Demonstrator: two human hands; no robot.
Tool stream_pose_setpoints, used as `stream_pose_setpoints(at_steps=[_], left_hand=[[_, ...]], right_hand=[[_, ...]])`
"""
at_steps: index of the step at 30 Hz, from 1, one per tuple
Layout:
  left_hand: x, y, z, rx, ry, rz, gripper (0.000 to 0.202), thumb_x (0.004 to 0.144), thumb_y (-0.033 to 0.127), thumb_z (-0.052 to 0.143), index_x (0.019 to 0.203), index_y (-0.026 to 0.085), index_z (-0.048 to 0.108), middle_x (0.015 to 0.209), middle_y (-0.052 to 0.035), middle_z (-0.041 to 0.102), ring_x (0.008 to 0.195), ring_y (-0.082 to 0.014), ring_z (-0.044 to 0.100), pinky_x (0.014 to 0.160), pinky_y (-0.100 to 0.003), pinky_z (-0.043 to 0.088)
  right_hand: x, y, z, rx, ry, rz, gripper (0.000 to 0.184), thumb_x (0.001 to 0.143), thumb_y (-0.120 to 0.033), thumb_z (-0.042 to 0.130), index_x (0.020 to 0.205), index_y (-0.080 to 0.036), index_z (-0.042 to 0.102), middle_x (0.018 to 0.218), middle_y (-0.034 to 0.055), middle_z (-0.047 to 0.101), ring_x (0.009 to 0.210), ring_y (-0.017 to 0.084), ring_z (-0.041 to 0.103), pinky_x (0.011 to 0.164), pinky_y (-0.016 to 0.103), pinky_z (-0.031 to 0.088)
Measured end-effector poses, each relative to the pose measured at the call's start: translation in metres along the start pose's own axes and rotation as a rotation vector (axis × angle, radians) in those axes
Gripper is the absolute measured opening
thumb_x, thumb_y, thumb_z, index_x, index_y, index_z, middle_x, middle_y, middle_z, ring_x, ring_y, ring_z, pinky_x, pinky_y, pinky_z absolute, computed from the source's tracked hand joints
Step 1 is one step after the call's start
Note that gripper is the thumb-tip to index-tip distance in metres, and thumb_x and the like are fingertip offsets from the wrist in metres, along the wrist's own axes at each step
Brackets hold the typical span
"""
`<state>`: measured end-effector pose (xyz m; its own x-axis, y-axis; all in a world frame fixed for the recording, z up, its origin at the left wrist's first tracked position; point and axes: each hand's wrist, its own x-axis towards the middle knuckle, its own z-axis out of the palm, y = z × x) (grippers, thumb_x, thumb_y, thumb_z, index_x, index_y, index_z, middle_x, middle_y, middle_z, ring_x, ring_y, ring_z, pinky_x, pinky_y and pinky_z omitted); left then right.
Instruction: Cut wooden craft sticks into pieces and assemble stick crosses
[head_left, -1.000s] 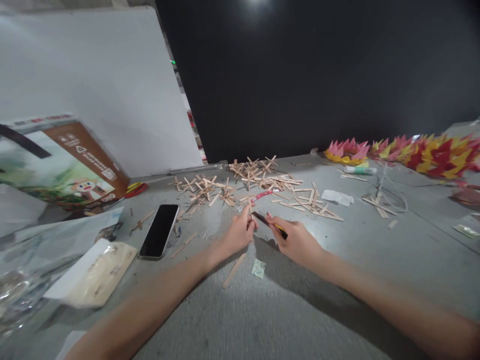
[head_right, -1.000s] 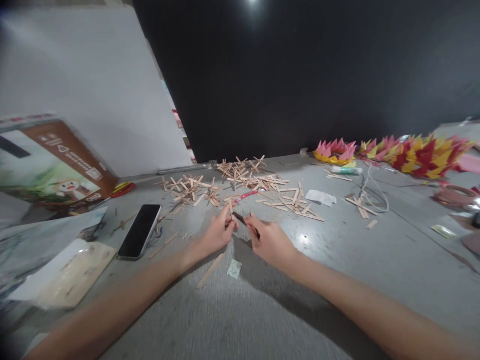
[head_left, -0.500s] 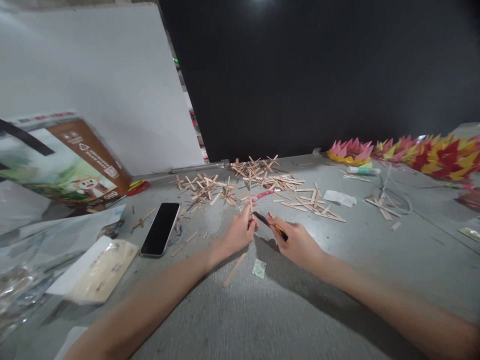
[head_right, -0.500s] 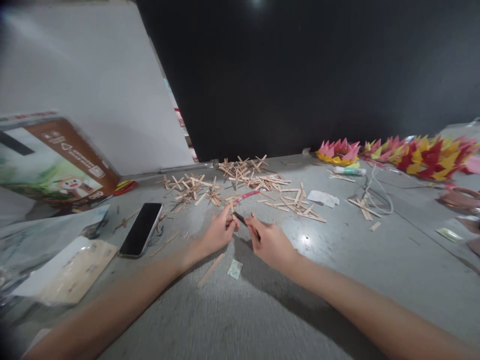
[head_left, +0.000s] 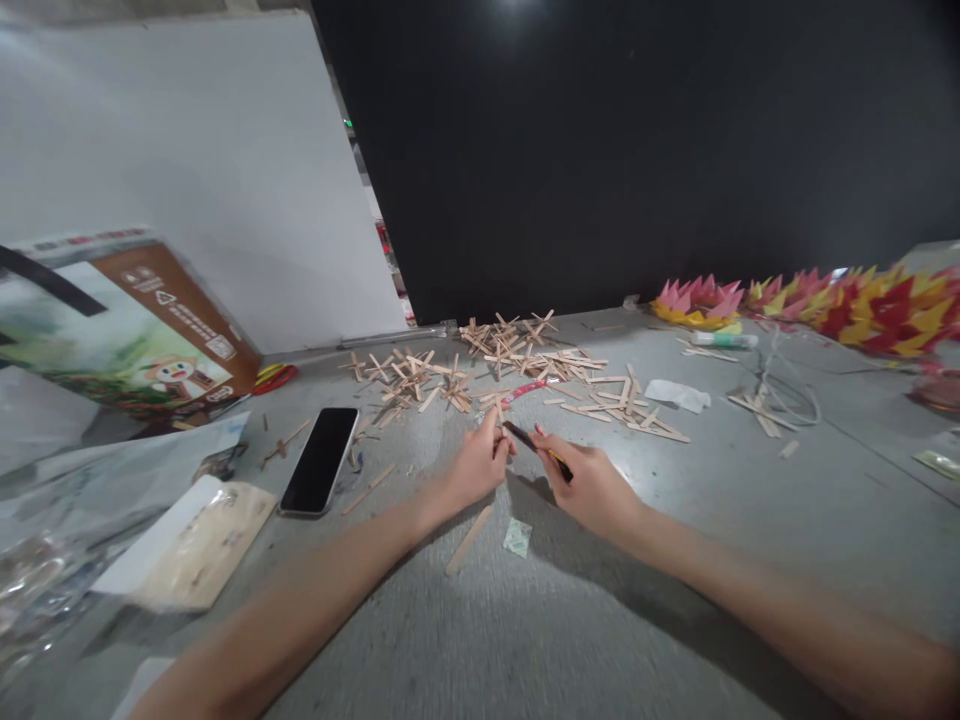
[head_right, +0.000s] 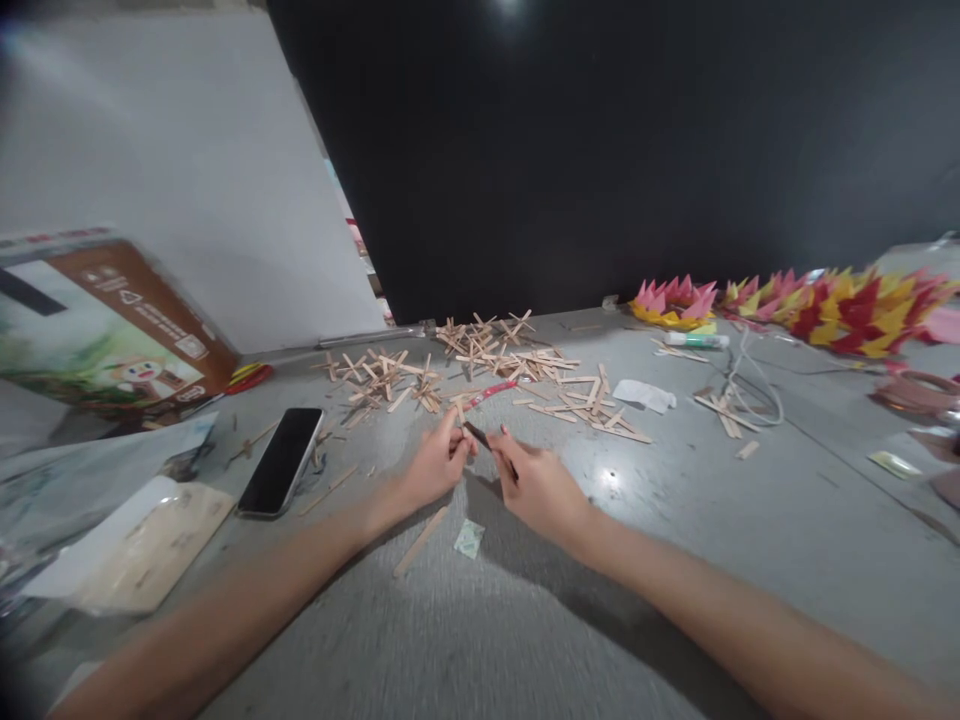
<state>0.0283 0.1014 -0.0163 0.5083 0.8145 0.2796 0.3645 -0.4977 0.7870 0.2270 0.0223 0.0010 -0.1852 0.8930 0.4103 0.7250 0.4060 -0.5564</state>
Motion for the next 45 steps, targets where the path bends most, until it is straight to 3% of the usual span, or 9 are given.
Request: stream_pose_setpoints(at_steps=[3, 8, 11, 20, 28, 32, 35, 37, 45], left_hand=[[0.0, -0.001, 0.0, 0.011, -0.003, 0.013, 0.038, 0.101, 0.018, 0.047, 0.138, 0.017, 0.044, 0.084, -0.0014, 0.071, 0.07, -0.0157, 0.063, 0.069, -0.026, 0.045], [0.001, -0.005, 0.001, 0.037, -0.026, 0.023, 0.043, 0.101, 0.018, 0.046, 0.144, 0.018, 0.039, 0.083, -0.0004, 0.071, 0.071, -0.0156, 0.064, 0.072, -0.026, 0.047], [0.002, -0.007, 0.002, 0.048, -0.027, 0.022, 0.045, 0.1, 0.017, 0.047, 0.145, 0.018, 0.038, 0.083, -0.0006, 0.072, 0.071, -0.016, 0.065, 0.072, -0.026, 0.047], [0.002, -0.004, 0.001, -0.031, 0.044, -0.025, 0.028, 0.102, 0.02, 0.047, 0.13, 0.018, 0.047, 0.084, -0.0014, 0.071, 0.065, -0.0138, 0.061, 0.065, -0.025, 0.044], [0.001, -0.006, 0.003, 0.083, -0.022, 0.011, 0.044, 0.098, 0.014, 0.049, 0.141, 0.018, 0.044, 0.08, -0.0006, 0.071, 0.069, -0.0172, 0.065, 0.068, -0.027, 0.045], [0.001, -0.004, 0.002, 0.024, 0.015, -0.028, 0.039, 0.099, 0.017, 0.051, 0.138, 0.02, 0.045, 0.081, -0.0003, 0.072, 0.069, -0.0171, 0.066, 0.068, -0.027, 0.045], [0.001, -0.004, 0.001, -0.005, 0.035, -0.026, 0.038, 0.1, 0.018, 0.049, 0.138, 0.019, 0.044, 0.083, -0.0013, 0.072, 0.071, -0.0172, 0.066, 0.07, -0.028, 0.046], [0.001, -0.005, 0.001, 0.027, 0.033, -0.015, 0.034, 0.1, 0.018, 0.049, 0.134, 0.019, 0.047, 0.083, -0.0017, 0.071, 0.072, -0.0175, 0.066, 0.071, -0.028, 0.046], [-0.002, -0.006, 0.004, 0.083, -0.047, 0.026, 0.05, 0.099, 0.013, 0.049, 0.148, 0.018, 0.039, 0.081, -0.001, 0.071, 0.073, -0.0189, 0.067, 0.072, -0.029, 0.046]], right_hand=[[-0.001, 0.001, 0.001, -0.009, -0.006, -0.011, 0.033, 0.106, -0.026, 0.044, 0.128, -0.021, 0.068, 0.109, 0.0111, 0.082, 0.083, 0.023, 0.078, 0.069, 0.028, 0.049], [0.024, -0.01, -0.034, -0.099, -0.121, 0.019, 0.029, 0.102, -0.024, 0.049, 0.116, -0.023, 0.074, 0.081, 0.0041, 0.08, 0.06, 0.019, 0.069, 0.058, 0.027, 0.041], [0.031, -0.012, -0.042, -0.083, -0.127, 0.01, 0.026, 0.098, -0.024, 0.055, 0.112, -0.024, 0.076, 0.081, 0.0035, 0.079, 0.062, 0.018, 0.068, 0.059, 0.027, 0.041], [0.006, 0.0, 0.0, 0.09, -0.02, 0.035, 0.031, 0.105, -0.028, 0.046, 0.125, -0.02, 0.068, 0.102, 0.0094, 0.081, 0.072, 0.021, 0.074, 0.065, 0.027, 0.045], [0.033, -0.013, -0.045, -0.118, -0.166, 0.001, 0.024, 0.099, -0.023, 0.052, 0.108, -0.024, 0.075, 0.075, 0.0028, 0.076, 0.058, 0.017, 0.062, 0.057, 0.026, 0.036], [0.022, -0.006, -0.025, -0.077, -0.117, -0.006, 0.027, 0.102, -0.025, 0.05, 0.117, -0.024, 0.072, 0.076, 0.0035, 0.076, 0.06, 0.019, 0.066, 0.06, 0.027, 0.041], [0.008, 0.001, -0.004, -0.024, -0.05, -0.021, 0.032, 0.106, -0.026, 0.043, 0.125, -0.021, 0.068, 0.093, 0.009, 0.079, 0.076, 0.022, 0.074, 0.067, 0.028, 0.047], [0.006, 0.002, -0.002, -0.028, -0.056, -0.026, 0.033, 0.106, -0.025, 0.042, 0.127, -0.021, 0.067, 0.099, 0.0099, 0.08, 0.083, 0.023, 0.076, 0.069, 0.028, 0.048], [0.031, -0.016, -0.048, -0.2, -0.197, 0.001, 0.025, 0.102, -0.022, 0.05, 0.11, -0.024, 0.074, 0.077, 0.0027, 0.077, 0.06, 0.017, 0.064, 0.057, 0.027, 0.033]])
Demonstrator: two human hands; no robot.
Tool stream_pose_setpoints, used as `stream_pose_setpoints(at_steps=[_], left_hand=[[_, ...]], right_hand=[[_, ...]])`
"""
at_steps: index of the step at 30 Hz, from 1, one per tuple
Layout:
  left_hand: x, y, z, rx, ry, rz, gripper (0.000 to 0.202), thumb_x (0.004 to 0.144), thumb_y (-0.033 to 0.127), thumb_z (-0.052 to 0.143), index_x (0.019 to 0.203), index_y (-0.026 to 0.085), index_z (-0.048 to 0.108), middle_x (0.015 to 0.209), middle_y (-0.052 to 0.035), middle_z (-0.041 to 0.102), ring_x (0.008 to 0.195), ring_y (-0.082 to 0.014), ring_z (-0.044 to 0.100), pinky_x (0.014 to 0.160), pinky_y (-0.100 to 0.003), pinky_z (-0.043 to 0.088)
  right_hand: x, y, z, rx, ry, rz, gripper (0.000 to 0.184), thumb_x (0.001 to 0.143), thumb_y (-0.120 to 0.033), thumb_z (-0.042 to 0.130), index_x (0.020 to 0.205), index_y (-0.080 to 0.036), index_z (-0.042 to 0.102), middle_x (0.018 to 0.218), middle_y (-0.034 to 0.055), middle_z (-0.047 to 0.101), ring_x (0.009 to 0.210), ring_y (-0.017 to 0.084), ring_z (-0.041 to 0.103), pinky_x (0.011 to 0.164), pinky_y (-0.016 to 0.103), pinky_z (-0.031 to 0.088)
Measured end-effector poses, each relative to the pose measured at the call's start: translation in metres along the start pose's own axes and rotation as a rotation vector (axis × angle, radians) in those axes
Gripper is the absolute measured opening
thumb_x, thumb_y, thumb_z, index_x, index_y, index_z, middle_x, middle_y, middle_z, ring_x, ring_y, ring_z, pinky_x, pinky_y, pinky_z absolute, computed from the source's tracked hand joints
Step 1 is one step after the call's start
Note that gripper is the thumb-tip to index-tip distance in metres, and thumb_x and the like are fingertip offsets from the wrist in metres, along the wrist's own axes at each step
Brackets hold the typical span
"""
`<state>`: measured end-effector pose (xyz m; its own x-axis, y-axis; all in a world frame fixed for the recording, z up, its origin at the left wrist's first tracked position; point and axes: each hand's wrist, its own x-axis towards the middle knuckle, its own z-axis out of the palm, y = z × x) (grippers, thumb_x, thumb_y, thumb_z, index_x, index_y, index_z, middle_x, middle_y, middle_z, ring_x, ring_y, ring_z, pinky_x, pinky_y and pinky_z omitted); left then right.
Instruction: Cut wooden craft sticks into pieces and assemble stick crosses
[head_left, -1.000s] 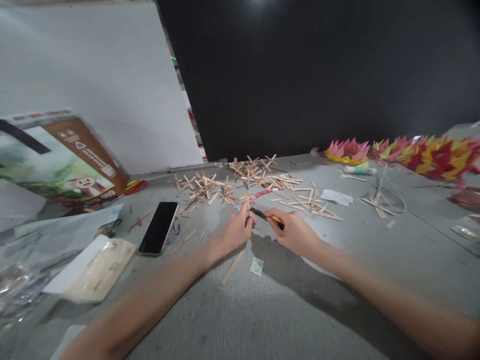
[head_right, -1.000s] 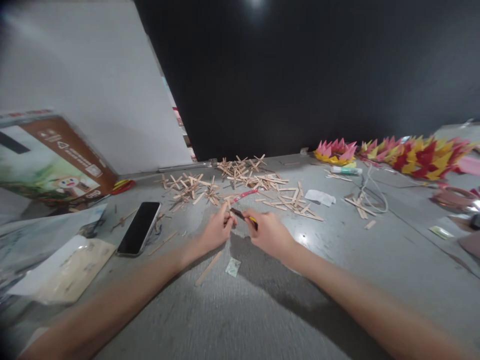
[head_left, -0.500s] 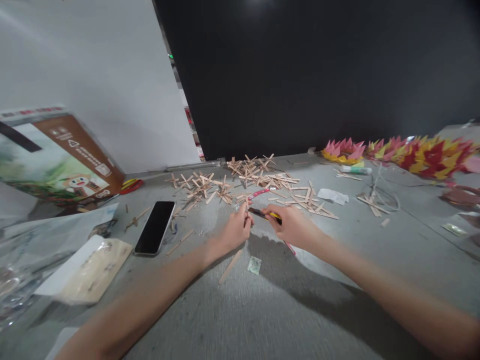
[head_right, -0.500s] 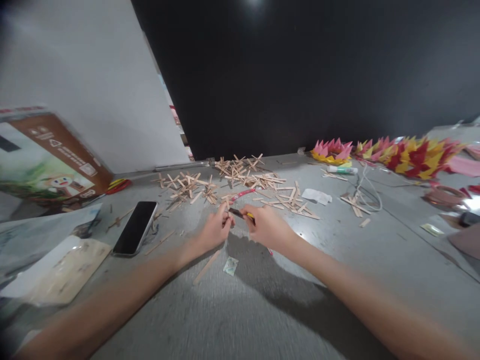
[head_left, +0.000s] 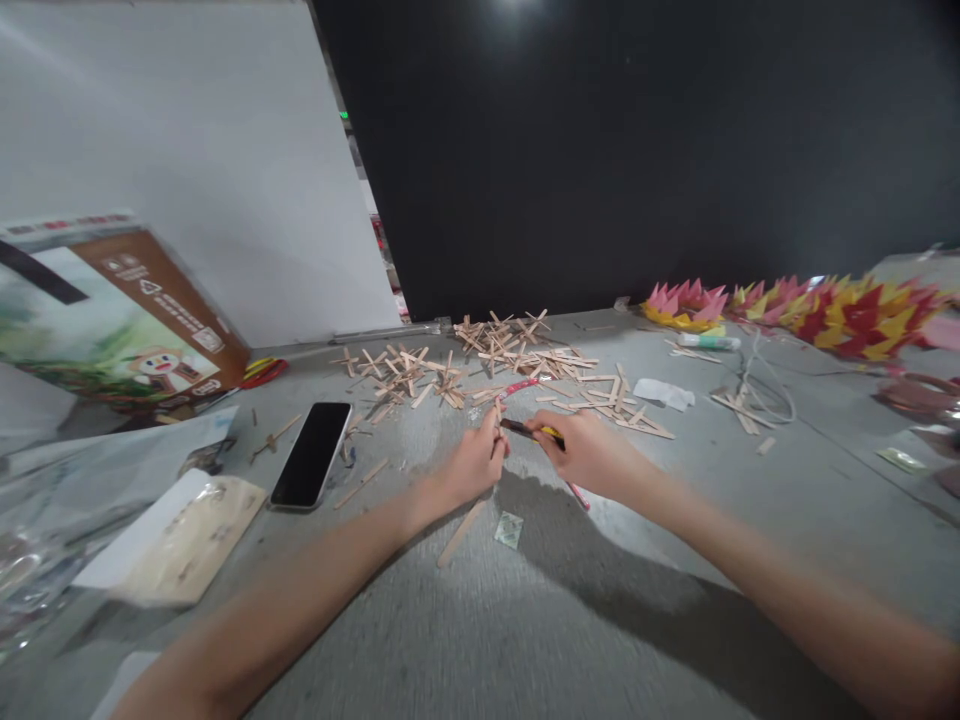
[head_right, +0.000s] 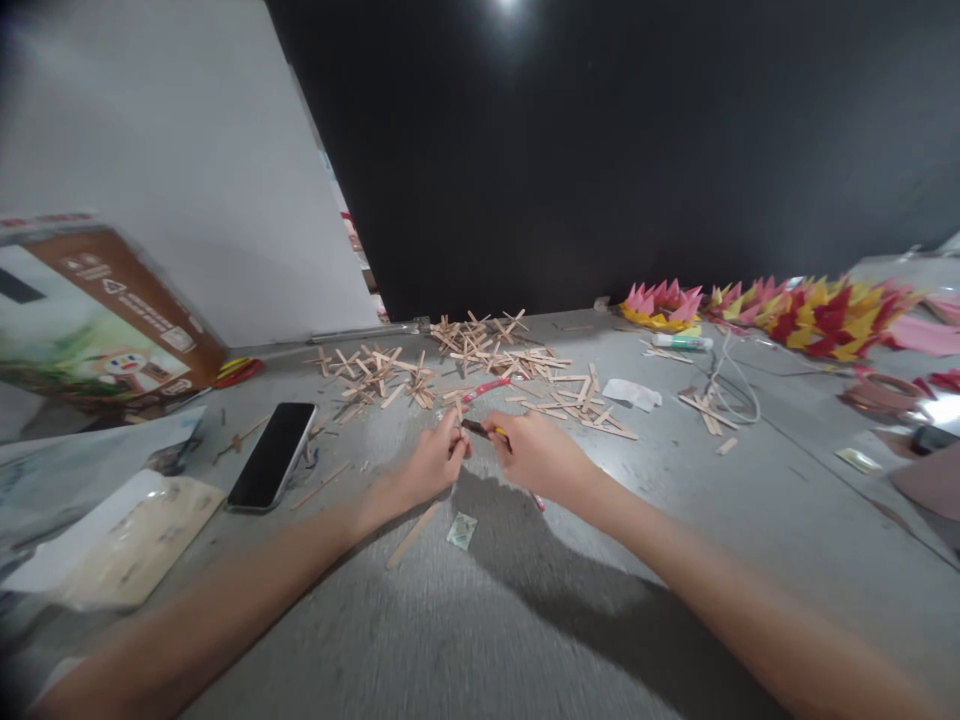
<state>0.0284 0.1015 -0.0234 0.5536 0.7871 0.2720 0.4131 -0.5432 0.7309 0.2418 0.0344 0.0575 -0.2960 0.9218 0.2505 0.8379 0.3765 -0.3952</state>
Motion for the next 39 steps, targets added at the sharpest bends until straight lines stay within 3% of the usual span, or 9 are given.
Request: stream_pose_setpoints(at_steps=[4, 9, 11, 17, 21, 26, 29, 34, 39], left_hand=[[0.001, 0.002, -0.002, -0.029, 0.04, -0.027, 0.039, 0.099, 0.016, 0.049, 0.138, 0.019, 0.045, 0.08, -0.0003, 0.07, 0.069, -0.0177, 0.065, 0.067, -0.028, 0.044], [0.002, 0.003, -0.004, -0.089, 0.075, -0.041, 0.031, 0.1, 0.02, 0.05, 0.131, 0.019, 0.047, 0.082, -0.0012, 0.071, 0.069, -0.0169, 0.065, 0.068, -0.028, 0.045], [0.001, 0.002, -0.003, -0.061, 0.071, -0.038, 0.033, 0.099, 0.019, 0.05, 0.132, 0.019, 0.047, 0.081, -0.0012, 0.071, 0.069, -0.017, 0.064, 0.068, -0.028, 0.045], [0.0, -0.002, 0.001, -0.022, 0.037, -0.034, 0.049, 0.099, 0.018, 0.051, 0.147, 0.02, 0.04, 0.078, 0.0001, 0.07, 0.064, -0.0179, 0.062, 0.063, -0.028, 0.041], [0.001, 0.001, 0.0, -0.09, 0.057, -0.05, 0.042, 0.099, 0.021, 0.051, 0.14, 0.019, 0.044, 0.078, 0.0007, 0.069, 0.063, -0.0159, 0.061, 0.061, -0.026, 0.04], [0.001, 0.002, -0.003, -0.14, 0.083, -0.061, 0.042, 0.1, 0.021, 0.05, 0.141, 0.018, 0.041, 0.078, 0.0013, 0.067, 0.063, -0.0148, 0.061, 0.06, -0.025, 0.041], [0.001, 0.001, -0.002, -0.1, 0.065, -0.052, 0.044, 0.099, 0.019, 0.051, 0.142, 0.018, 0.041, 0.079, 0.0004, 0.069, 0.065, -0.0157, 0.063, 0.062, -0.026, 0.043], [0.001, 0.0, -0.001, -0.024, 0.017, -0.039, 0.042, 0.099, 0.019, 0.051, 0.139, 0.019, 0.041, 0.08, 0.0001, 0.072, 0.065, -0.0167, 0.064, 0.063, -0.026, 0.042], [0.001, -0.002, -0.001, -0.029, 0.035, -0.045, 0.045, 0.098, 0.017, 0.05, 0.142, 0.019, 0.04, 0.08, -0.0003, 0.071, 0.068, -0.0175, 0.065, 0.065, -0.027, 0.043]], right_hand=[[-0.007, -0.002, 0.021, 0.054, 0.048, 0.005, 0.026, 0.102, -0.021, 0.048, 0.113, -0.024, 0.071, 0.076, 0.003, 0.075, 0.062, 0.018, 0.066, 0.057, 0.026, 0.035], [-0.018, 0.001, 0.054, 0.161, 0.163, 0.002, 0.032, 0.106, -0.025, 0.042, 0.125, -0.022, 0.068, 0.099, 0.0098, 0.08, 0.077, 0.022, 0.074, 0.067, 0.029, 0.045], [-0.015, 0.001, 0.048, 0.165, 0.156, 0.008, 0.032, 0.106, -0.026, 0.044, 0.124, -0.023, 0.069, 0.099, 0.0092, 0.081, 0.076, 0.022, 0.074, 0.067, 0.029, 0.045], [0.001, 0.0, 0.005, 0.11, 0.027, 0.018, 0.023, 0.099, -0.025, 0.053, 0.107, -0.024, 0.075, 0.071, 0.0008, 0.074, 0.054, 0.016, 0.059, 0.055, 0.026, 0.033], [-0.004, 0.0, 0.018, 0.169, 0.075, 0.024, 0.024, 0.1, -0.026, 0.051, 0.11, -0.023, 0.073, 0.061, -0.0007, 0.067, 0.047, 0.016, 0.053, 0.054, 0.026, 0.032], [-0.015, -0.001, 0.044, 0.255, 0.152, 0.043, 0.03, 0.103, -0.028, 0.047, 0.122, -0.022, 0.069, 0.082, 0.0071, 0.077, 0.06, 0.02, 0.067, 0.059, 0.027, 0.041], [-0.013, 0.001, 0.037, 0.238, 0.13, 0.03, 0.03, 0.102, -0.027, 0.047, 0.12, -0.021, 0.07, 0.079, 0.0056, 0.076, 0.058, 0.019, 0.065, 0.059, 0.026, 0.04], [-0.004, 0.002, 0.014, 0.18, 0.035, 0.01, 0.024, 0.1, -0.026, 0.051, 0.109, -0.023, 0.072, 0.059, -0.0024, 0.063, 0.043, 0.014, 0.047, 0.052, 0.026, 0.03], [-0.007, 0.0, 0.016, 0.21, 0.038, 0.051, 0.026, 0.101, -0.024, 0.049, 0.113, -0.021, 0.071, 0.058, -0.003, 0.061, 0.042, 0.013, 0.047, 0.052, 0.026, 0.029]])
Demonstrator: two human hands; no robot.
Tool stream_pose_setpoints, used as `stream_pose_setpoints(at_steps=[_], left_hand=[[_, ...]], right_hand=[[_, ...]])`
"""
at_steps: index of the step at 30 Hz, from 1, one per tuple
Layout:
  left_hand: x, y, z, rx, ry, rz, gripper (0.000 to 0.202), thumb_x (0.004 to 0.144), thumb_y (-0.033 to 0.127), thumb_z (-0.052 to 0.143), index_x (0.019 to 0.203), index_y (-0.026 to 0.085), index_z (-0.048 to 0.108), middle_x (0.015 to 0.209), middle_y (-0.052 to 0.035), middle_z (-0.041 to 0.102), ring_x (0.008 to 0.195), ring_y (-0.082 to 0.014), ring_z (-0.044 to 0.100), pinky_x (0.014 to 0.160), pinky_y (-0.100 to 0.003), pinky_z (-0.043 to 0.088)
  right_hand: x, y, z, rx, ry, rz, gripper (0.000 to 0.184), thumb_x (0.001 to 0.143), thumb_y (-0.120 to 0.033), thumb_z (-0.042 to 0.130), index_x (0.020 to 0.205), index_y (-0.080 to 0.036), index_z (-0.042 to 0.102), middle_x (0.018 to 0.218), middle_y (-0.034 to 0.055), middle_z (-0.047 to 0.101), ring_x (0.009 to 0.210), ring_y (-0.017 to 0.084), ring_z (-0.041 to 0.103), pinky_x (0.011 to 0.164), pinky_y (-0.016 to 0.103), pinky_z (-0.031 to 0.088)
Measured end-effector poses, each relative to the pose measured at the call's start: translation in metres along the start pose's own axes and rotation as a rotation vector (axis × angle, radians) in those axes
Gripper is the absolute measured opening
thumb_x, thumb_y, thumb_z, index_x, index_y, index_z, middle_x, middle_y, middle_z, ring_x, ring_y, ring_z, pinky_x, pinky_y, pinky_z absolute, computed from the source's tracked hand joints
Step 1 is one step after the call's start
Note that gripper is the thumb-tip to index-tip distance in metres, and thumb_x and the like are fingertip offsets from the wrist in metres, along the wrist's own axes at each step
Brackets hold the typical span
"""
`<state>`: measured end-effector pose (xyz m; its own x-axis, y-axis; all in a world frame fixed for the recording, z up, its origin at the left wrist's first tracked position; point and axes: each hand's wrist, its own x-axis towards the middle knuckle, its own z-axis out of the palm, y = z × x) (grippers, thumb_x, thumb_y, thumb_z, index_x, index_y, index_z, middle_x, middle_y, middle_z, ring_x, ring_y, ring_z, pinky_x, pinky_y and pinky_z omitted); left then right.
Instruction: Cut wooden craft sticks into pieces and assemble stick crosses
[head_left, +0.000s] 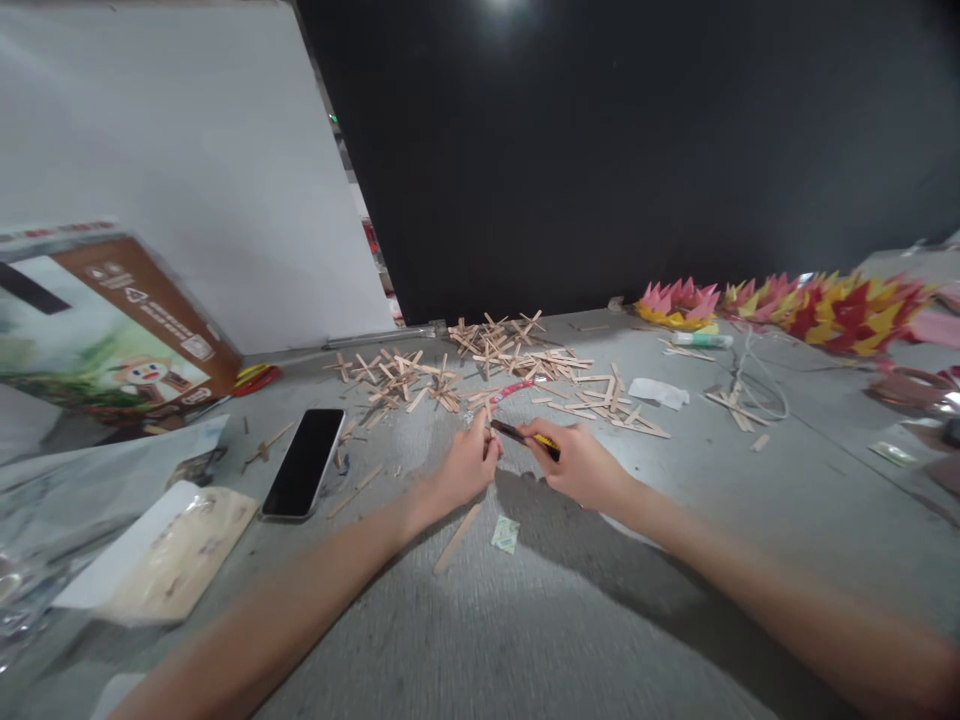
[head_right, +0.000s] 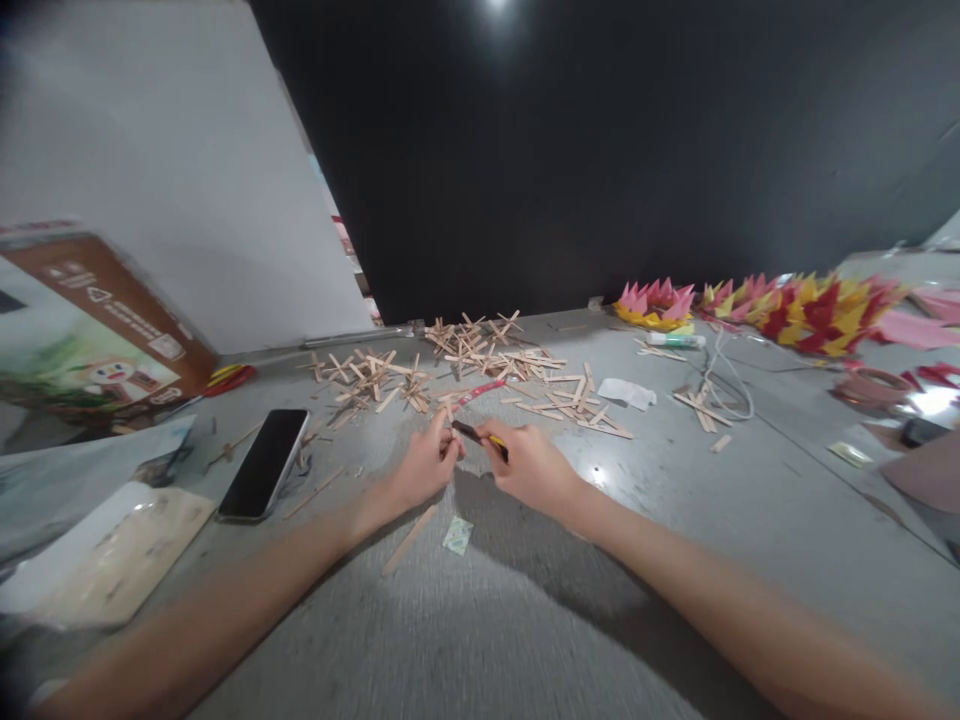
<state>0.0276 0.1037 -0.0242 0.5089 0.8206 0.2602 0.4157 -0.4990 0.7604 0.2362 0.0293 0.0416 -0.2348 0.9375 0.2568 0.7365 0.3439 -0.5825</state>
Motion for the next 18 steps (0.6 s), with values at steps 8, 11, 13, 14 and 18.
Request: stream_pose_setpoints(at_steps=[8, 11, 13, 14, 18], left_hand=[[0.0, 0.005, -0.002, -0.117, 0.034, -0.023, 0.04, 0.099, 0.019, 0.05, 0.139, 0.018, 0.042, 0.079, 0.0008, 0.069, 0.065, -0.0149, 0.062, 0.06, -0.025, 0.042], [0.0, 0.005, -0.002, -0.104, 0.02, -0.005, 0.039, 0.099, 0.018, 0.05, 0.137, 0.018, 0.043, 0.081, -0.0004, 0.07, 0.068, -0.016, 0.065, 0.064, -0.026, 0.045], [0.0, 0.003, -0.001, -0.08, 0.012, 0.009, 0.038, 0.099, 0.016, 0.05, 0.135, 0.019, 0.043, 0.082, -0.0008, 0.071, 0.07, -0.0167, 0.066, 0.065, -0.027, 0.045], [0.0, 0.002, -0.001, -0.069, 0.008, 0.016, 0.037, 0.098, 0.016, 0.05, 0.135, 0.019, 0.042, 0.082, -0.0009, 0.072, 0.07, -0.017, 0.067, 0.066, -0.027, 0.045], [0.0, -0.001, 0.001, -0.027, -0.006, 0.033, 0.036, 0.098, 0.015, 0.05, 0.133, 0.02, 0.041, 0.083, -0.0009, 0.073, 0.071, -0.0179, 0.067, 0.065, -0.027, 0.044]], right_hand=[[-0.006, 0.007, 0.024, 0.026, 0.093, -0.046, 0.03, 0.103, -0.027, 0.047, 0.122, -0.022, 0.07, 0.084, 0.0066, 0.076, 0.065, 0.02, 0.067, 0.062, 0.027, 0.04], [-0.008, 0.01, 0.026, 0.013, 0.095, -0.05, 0.031, 0.103, -0.027, 0.046, 0.123, -0.022, 0.069, 0.082, 0.0064, 0.076, 0.065, 0.02, 0.067, 0.061, 0.027, 0.04], [-0.008, 0.009, 0.023, -0.009, 0.086, -0.057, 0.029, 0.102, -0.025, 0.047, 0.12, -0.022, 0.07, 0.077, 0.0042, 0.074, 0.059, 0.018, 0.064, 0.059, 0.026, 0.037], [-0.007, 0.008, 0.02, -0.023, 0.081, -0.056, 0.028, 0.102, -0.024, 0.048, 0.118, -0.022, 0.071, 0.074, 0.003, 0.073, 0.056, 0.016, 0.061, 0.057, 0.026, 0.035], [-0.003, -0.001, 0.004, -0.064, 0.051, -0.038, 0.027, 0.101, -0.022, 0.049, 0.115, -0.022, 0.072, 0.069, 0.0, 0.07, 0.047, 0.013, 0.051, 0.054, 0.027, 0.029]])
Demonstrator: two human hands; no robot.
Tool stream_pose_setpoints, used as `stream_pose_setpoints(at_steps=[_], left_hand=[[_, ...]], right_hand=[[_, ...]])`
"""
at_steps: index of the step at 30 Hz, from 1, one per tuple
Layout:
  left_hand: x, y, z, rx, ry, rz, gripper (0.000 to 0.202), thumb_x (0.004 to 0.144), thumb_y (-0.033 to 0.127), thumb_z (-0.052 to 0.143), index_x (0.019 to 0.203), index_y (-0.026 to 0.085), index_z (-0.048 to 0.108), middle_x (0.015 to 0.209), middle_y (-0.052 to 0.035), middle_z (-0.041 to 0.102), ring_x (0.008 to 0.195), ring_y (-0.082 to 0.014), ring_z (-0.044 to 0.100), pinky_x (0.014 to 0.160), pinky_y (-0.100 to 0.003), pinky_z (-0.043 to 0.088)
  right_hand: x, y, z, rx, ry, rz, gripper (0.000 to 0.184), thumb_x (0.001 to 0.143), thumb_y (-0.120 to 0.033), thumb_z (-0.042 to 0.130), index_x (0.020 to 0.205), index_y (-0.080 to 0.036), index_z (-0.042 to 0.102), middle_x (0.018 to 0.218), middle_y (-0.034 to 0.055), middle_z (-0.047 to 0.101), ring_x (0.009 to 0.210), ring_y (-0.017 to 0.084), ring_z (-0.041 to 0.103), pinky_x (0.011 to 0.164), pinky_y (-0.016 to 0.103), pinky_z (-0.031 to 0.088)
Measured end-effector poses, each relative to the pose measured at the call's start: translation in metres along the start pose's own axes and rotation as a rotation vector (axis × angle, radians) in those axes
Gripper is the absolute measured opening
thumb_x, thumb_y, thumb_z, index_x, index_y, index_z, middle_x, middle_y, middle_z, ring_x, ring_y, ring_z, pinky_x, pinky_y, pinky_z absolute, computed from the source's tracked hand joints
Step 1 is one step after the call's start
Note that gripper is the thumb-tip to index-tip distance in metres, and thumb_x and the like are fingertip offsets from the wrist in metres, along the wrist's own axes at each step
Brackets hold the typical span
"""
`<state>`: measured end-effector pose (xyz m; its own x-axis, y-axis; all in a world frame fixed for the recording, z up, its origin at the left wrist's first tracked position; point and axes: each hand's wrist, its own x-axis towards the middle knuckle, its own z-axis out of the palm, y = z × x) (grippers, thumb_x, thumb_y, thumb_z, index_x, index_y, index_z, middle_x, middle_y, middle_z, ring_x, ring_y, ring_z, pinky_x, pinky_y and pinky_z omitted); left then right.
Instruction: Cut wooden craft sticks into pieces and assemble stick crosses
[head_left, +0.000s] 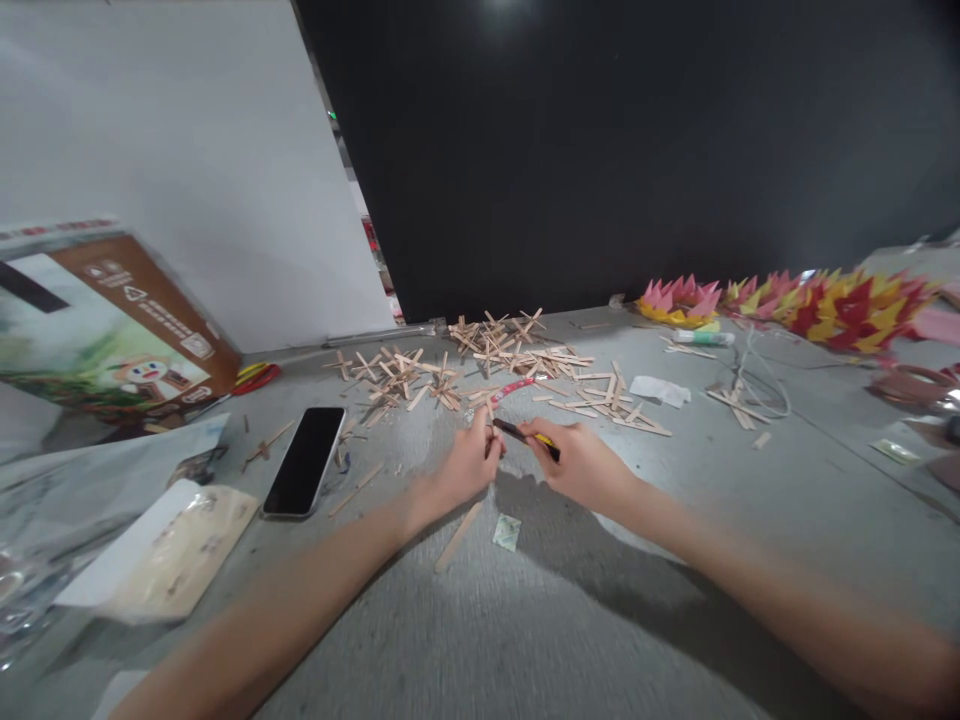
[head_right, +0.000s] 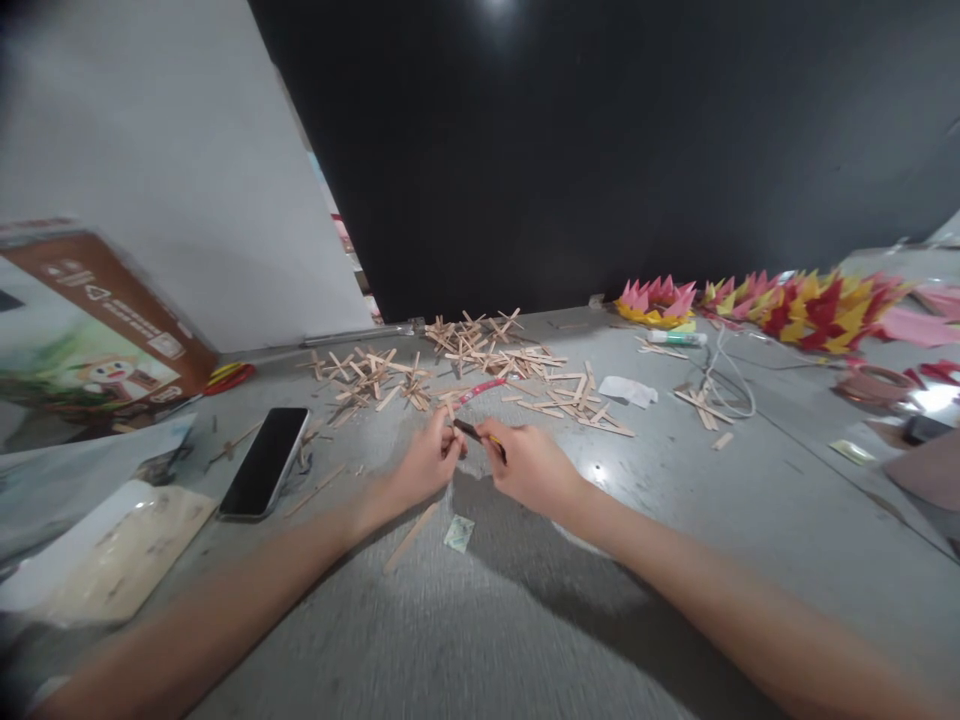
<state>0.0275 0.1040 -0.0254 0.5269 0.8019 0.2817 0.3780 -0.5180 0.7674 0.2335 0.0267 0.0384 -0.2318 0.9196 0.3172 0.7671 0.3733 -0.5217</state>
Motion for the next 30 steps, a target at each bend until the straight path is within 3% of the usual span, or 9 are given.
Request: stream_pose_setpoints(at_steps=[5, 8, 12, 25, 30], left_hand=[[0.0, 0.003, 0.0, -0.008, 0.007, 0.0, 0.027, 0.099, 0.017, 0.049, 0.125, 0.02, 0.044, 0.082, -0.0016, 0.072, 0.068, -0.0177, 0.066, 0.064, -0.027, 0.044], [0.0, 0.005, -0.002, -0.039, 0.023, -0.018, 0.022, 0.099, 0.019, 0.051, 0.121, 0.02, 0.046, 0.081, -0.0015, 0.072, 0.067, -0.0169, 0.065, 0.062, -0.027, 0.044], [0.001, 0.005, -0.002, -0.061, 0.034, -0.04, 0.03, 0.099, 0.02, 0.05, 0.129, 0.019, 0.044, 0.08, -0.0007, 0.071, 0.068, -0.0167, 0.066, 0.063, -0.026, 0.045], [-0.001, -0.001, 0.0, -0.003, 0.003, -0.011, 0.04, 0.101, 0.019, 0.049, 0.14, 0.02, 0.041, 0.084, -0.0016, 0.073, 0.073, -0.0185, 0.068, 0.067, -0.028, 0.046], [-0.001, -0.001, 0.001, 0.045, 0.006, -0.021, 0.042, 0.101, 0.018, 0.049, 0.142, 0.019, 0.043, 0.083, -0.0021, 0.072, 0.073, -0.0193, 0.068, 0.068, -0.028, 0.046]], right_hand=[[0.001, -0.003, -0.002, 0.012, -0.016, 0.017, 0.023, 0.1, -0.025, 0.051, 0.108, -0.023, 0.073, 0.059, -0.0023, 0.063, 0.045, 0.014, 0.049, 0.053, 0.027, 0.028], [-0.004, 0.002, 0.012, 0.04, 0.03, 0.006, 0.026, 0.101, -0.025, 0.05, 0.116, -0.023, 0.072, 0.069, 0.0012, 0.07, 0.052, 0.016, 0.059, 0.057, 0.026, 0.034], [-0.008, 0.008, 0.025, 0.058, 0.071, 0.007, 0.03, 0.103, -0.026, 0.047, 0.121, -0.024, 0.071, 0.084, 0.0063, 0.077, 0.064, 0.02, 0.068, 0.062, 0.027, 0.041], [-0.002, 0.002, 0.004, 0.051, -0.012, 0.015, 0.026, 0.102, -0.025, 0.049, 0.114, -0.023, 0.071, 0.068, -0.0006, 0.069, 0.048, 0.014, 0.051, 0.055, 0.027, 0.031], [0.003, 0.0, -0.006, 0.055, -0.056, 0.032, 0.027, 0.1, -0.025, 0.05, 0.114, -0.023, 0.073, 0.07, 0.0009, 0.071, 0.049, 0.015, 0.055, 0.054, 0.027, 0.032]])
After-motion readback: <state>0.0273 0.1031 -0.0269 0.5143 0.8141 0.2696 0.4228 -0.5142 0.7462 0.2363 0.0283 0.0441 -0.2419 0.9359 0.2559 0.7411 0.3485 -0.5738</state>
